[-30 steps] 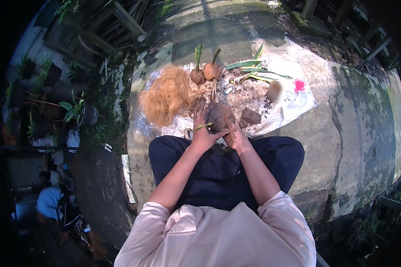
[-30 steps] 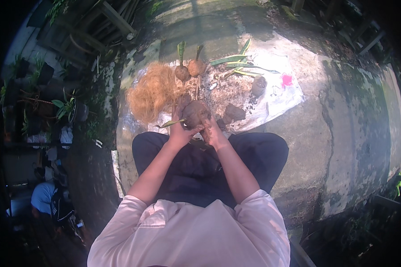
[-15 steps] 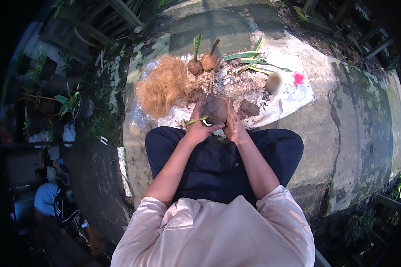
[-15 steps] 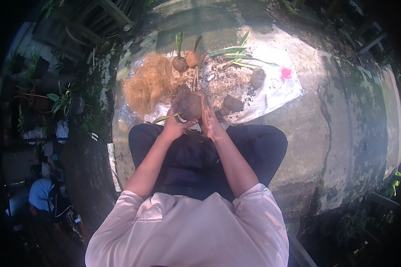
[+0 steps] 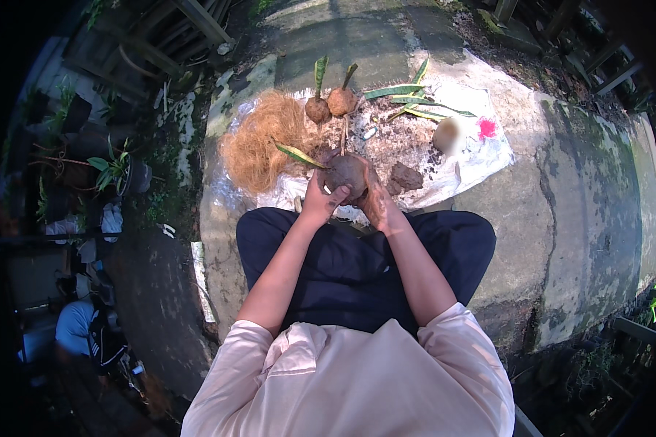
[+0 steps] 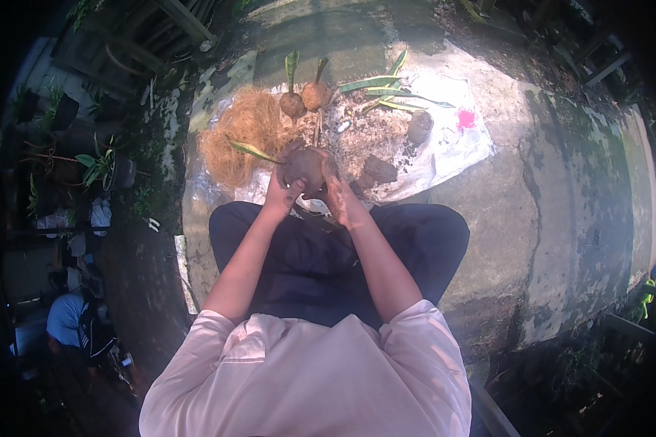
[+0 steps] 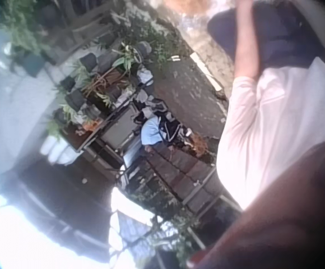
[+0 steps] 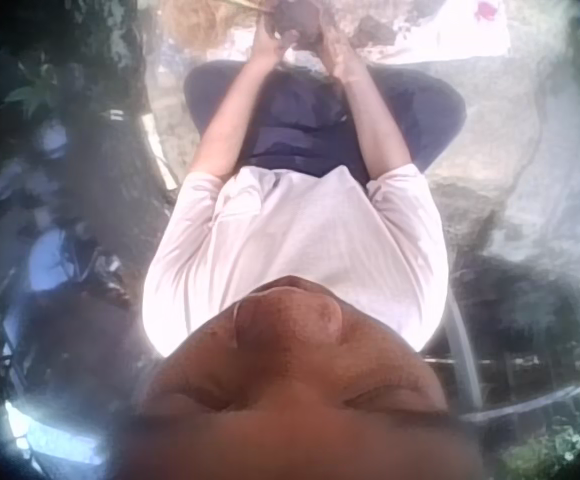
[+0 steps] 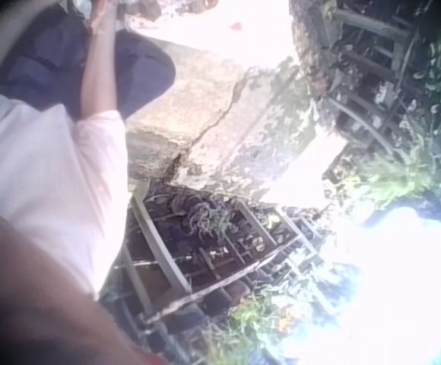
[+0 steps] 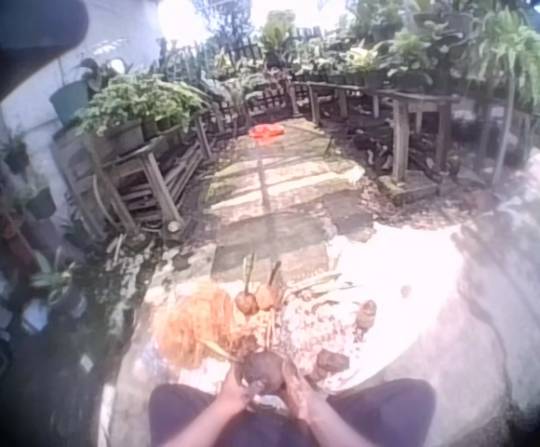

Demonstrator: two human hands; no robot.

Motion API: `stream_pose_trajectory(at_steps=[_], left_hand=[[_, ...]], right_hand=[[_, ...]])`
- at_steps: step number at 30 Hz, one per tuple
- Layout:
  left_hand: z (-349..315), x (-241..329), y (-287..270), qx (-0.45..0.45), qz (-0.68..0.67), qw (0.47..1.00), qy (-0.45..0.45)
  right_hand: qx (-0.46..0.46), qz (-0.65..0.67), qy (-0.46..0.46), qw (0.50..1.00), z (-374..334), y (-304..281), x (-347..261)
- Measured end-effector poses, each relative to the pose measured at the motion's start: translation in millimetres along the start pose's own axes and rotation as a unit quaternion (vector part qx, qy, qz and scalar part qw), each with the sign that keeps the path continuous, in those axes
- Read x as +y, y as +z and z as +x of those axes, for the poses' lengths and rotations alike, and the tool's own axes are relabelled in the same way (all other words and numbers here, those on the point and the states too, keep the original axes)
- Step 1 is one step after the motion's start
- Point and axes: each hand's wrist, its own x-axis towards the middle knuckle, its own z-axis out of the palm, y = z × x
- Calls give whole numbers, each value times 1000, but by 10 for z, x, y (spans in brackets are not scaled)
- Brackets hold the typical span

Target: The person sits cross-legged on the ground and uses both hands to knead and shape a lump of dark clay into a rounded form. They repeatedly press, roll, and smooth the material on a white sheet laid out on the concrete floor.

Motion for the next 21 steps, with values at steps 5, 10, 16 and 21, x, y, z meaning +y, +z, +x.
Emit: stream_pose_trajectory(at_steps=[5,10,16,21], left_hand=[[59,-6,-28,-9,-31,999,10],[36,-3,-30,8,-69,997,-28],[28,-213,-161,9,-83,994,-69],[39,-342,-238,0,-84,993,-88]], right_hand=[[-10,23,-13,1000,-38,-21,25],[-40,-25,-13,999,-48,11,-48],[-45,-62,12,997,-58,94,-114],[-42,-82,24,995,-23,77,-93]])
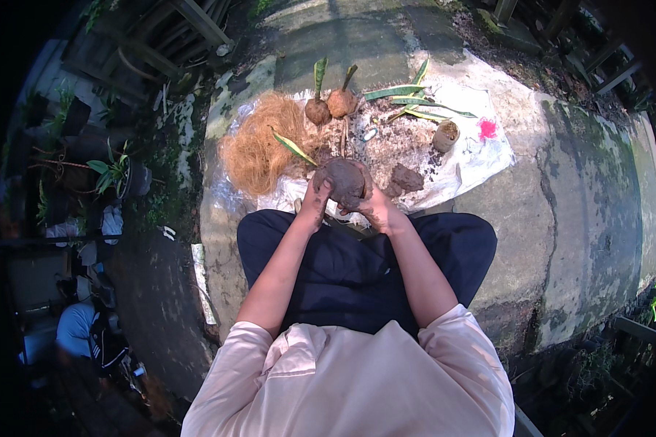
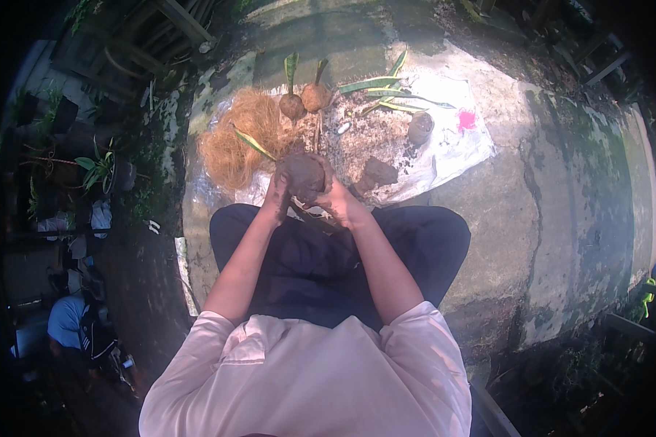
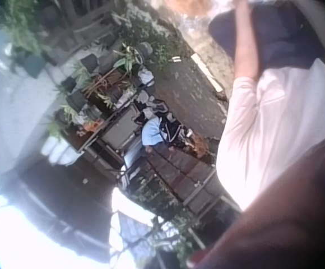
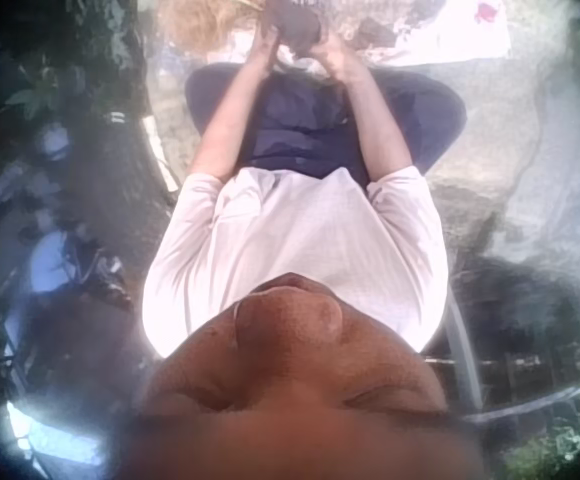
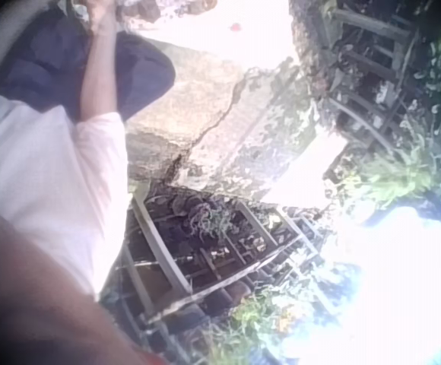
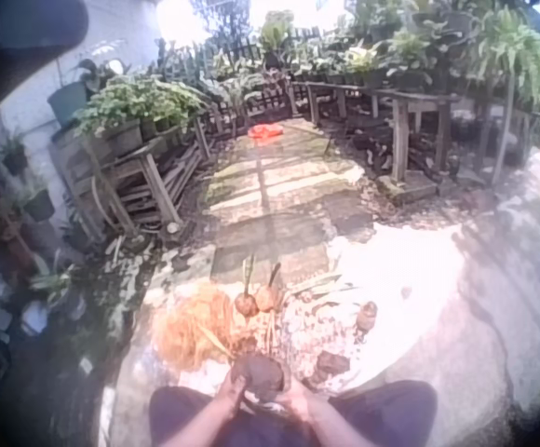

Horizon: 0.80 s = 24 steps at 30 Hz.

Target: The person sits cross-legged on the ground and uses both hands to knead and shape a lump of dark clay into a rounded form. They repeatedly press, roll, and smooth the material on a white sheet laid out on the concrete floor.

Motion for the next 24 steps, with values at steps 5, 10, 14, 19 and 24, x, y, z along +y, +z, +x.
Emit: stream_pose_trajectory(at_steps=[5,10,14,19,24], left_hand=[[-12,49,36,-26,-14,1000,3],[-68,109,92,-11,16,1000,-6],[-81,207,123,19,44,999,0],[-130,434,230,-46,19,999,-20],[-66,400,256,-28,56,997,-44]], right_hand=[[2,-24,-7,1000,-12,-21,-14],[12,-52,9,999,-5,-45,-18],[40,-12,-12,999,49,-95,63],[96,-188,-141,967,121,-121,121],[159,-381,-138,900,40,60,-21]])
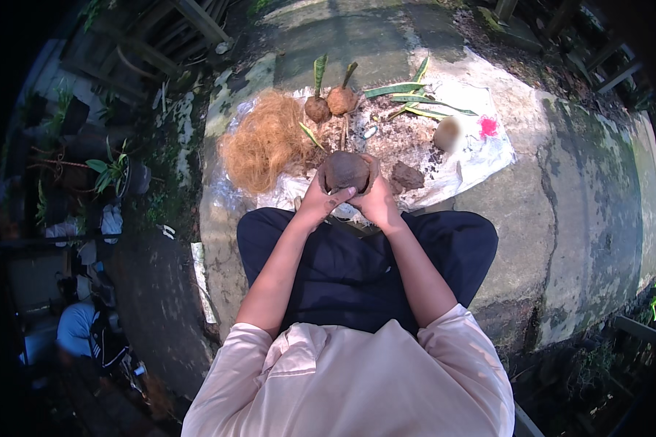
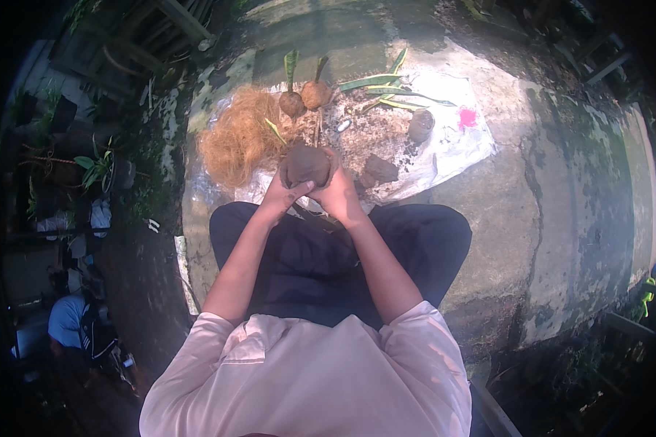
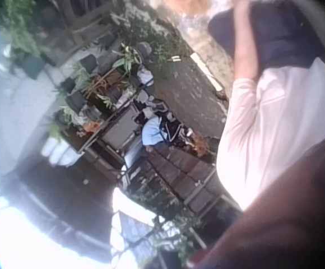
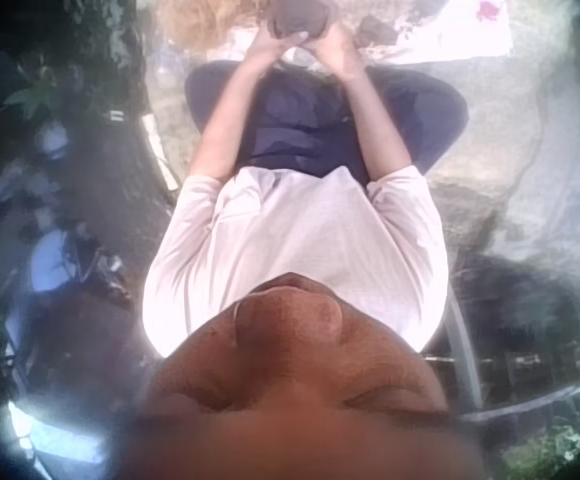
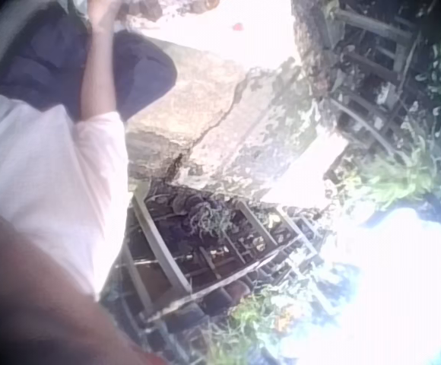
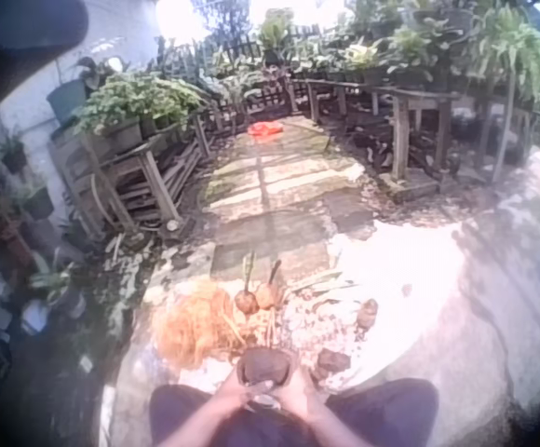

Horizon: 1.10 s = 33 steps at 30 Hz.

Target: The person sits cross-legged on the ground and uses both hands to knead and shape a lump of dark clay into a rounded form. They repeatedly press, roll, and smooth the material on a white sheet laid out on the concrete floor.

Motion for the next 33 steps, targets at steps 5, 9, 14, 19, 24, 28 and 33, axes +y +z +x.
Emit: stream_pose_trajectory(at_steps=[5,9,14,19,24,28,33], left_hand=[[-6,122,36,12,19,999,-27],[0,114,-18,10,36,998,-54],[-42,171,-102,-68,79,994,-21],[14,197,-219,-97,138,986,5],[55,286,-173,-67,183,981,19],[87,340,-164,-68,126,990,-15],[123,237,-281,-61,123,990,-12]], right_hand=[[12,-71,-4,997,0,-42,-72],[-28,-113,-35,993,9,-95,-73],[-123,-117,-61,984,-23,-212,-161],[-148,-66,-15,987,-20,-222,-151],[-154,15,-8,988,-11,-187,-80],[-190,138,15,972,-6,-247,60],[-224,311,144,912,9,-251,131]])
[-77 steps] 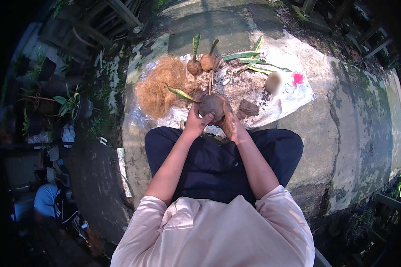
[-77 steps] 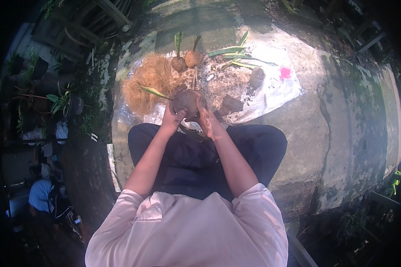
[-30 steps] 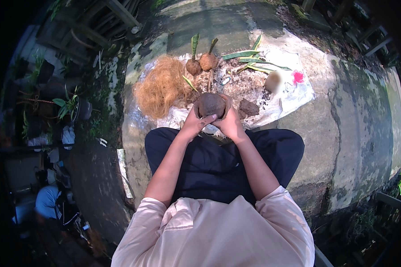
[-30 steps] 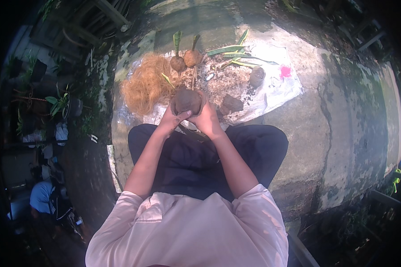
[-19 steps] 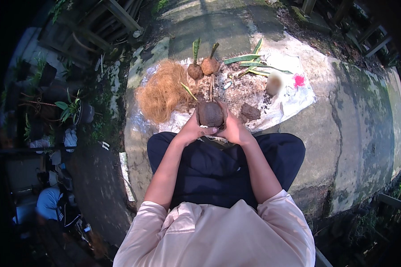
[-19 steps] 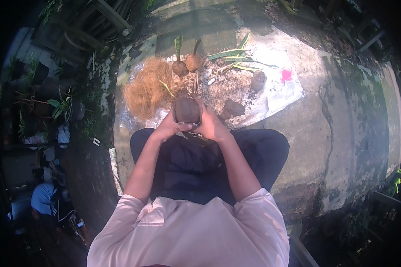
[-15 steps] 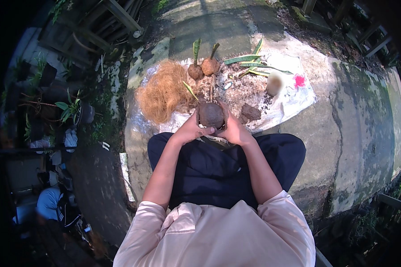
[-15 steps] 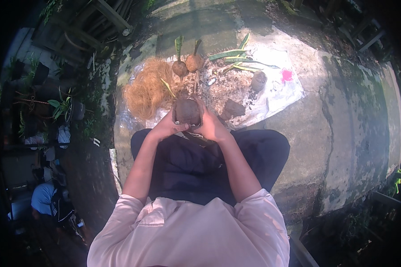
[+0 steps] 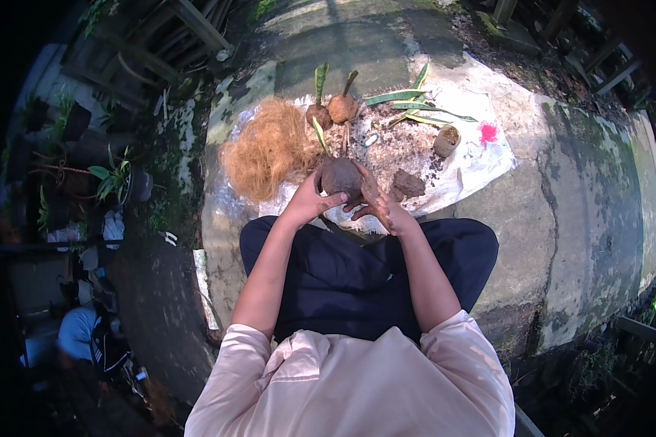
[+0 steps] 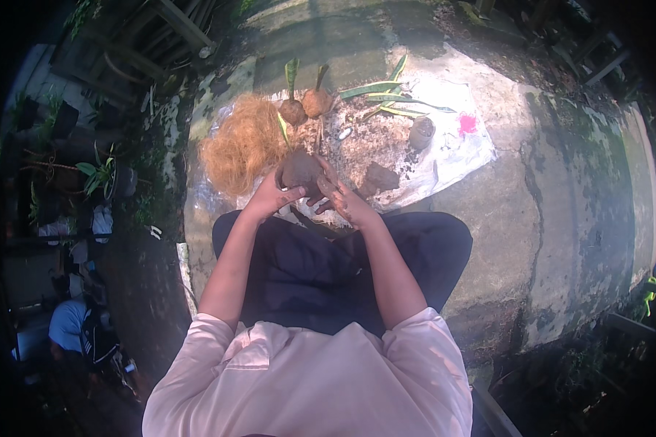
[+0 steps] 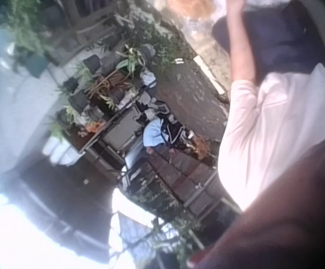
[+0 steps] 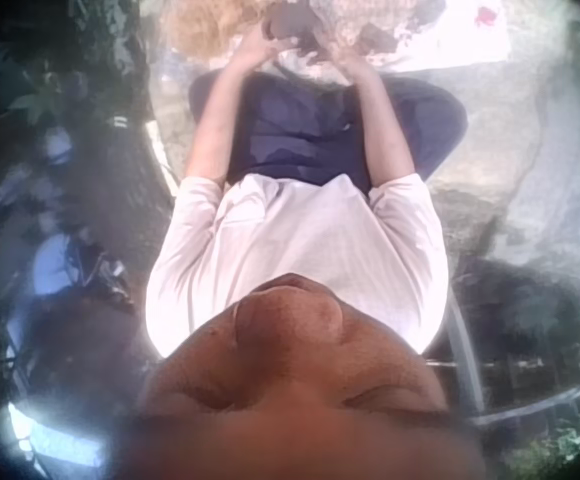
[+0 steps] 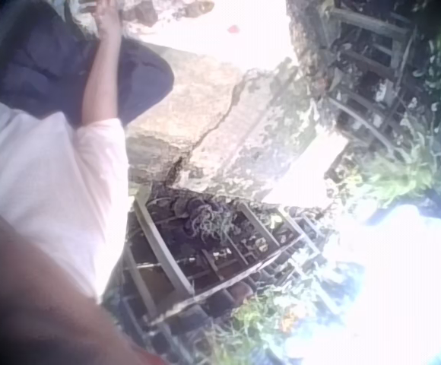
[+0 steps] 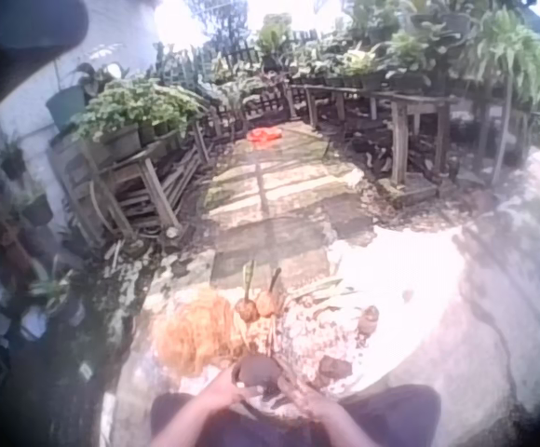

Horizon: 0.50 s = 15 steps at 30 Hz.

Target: The person sits cross-legged on the ground and uses both hands to knead and shape a lump of dark clay into a rounded form. They repeatedly press, roll, and smooth the material on a white sheet laid out on the concrete floor.

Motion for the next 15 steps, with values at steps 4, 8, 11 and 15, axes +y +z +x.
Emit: stream_pose_trajectory(at_steps=[4,8,11,15], left_hand=[[9,17,56,-31,-2,998,50],[44,-90,61,-20,43,997,53],[12,-11,116,5,101,993,61],[-5,-7,126,24,158,985,69]], right_hand=[[7,31,-27,999,16,44,7],[28,15,-25,999,5,103,4],[8,10,-64,998,-24,102,29],[10,15,-58,998,0,83,60]])
